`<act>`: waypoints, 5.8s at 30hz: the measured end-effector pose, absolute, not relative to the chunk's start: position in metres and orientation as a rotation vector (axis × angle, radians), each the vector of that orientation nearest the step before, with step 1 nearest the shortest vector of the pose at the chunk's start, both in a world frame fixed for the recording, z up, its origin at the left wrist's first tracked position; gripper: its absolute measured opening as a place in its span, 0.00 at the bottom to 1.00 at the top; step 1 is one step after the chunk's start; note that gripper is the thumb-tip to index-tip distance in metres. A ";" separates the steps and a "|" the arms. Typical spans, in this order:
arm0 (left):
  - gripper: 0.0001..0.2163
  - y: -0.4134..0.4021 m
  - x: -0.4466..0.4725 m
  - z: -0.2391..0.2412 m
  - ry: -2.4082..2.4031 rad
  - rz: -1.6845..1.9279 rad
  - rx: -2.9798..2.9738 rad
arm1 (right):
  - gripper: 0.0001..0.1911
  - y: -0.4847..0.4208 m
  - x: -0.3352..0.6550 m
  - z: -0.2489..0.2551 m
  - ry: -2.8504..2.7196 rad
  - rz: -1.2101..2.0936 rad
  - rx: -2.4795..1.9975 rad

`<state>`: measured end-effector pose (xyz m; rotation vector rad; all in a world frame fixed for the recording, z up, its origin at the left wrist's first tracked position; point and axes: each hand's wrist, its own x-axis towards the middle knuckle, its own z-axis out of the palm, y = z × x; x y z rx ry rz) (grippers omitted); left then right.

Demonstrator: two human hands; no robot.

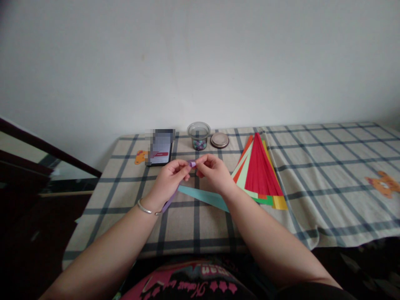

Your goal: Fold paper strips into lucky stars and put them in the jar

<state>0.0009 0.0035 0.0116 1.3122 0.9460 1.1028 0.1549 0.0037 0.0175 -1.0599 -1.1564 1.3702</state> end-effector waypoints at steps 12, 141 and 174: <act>0.09 0.002 -0.002 0.014 0.983 1.081 1.361 | 0.19 0.003 0.155 0.018 -1.189 1.397 -1.022; 0.08 0.004 -0.003 0.005 0.942 1.274 1.425 | 0.20 0.002 0.153 0.016 -1.076 1.574 -0.933; 0.08 0.005 -0.005 0.010 0.893 1.336 1.737 | 0.16 0.002 0.153 0.013 -0.990 1.794 -0.857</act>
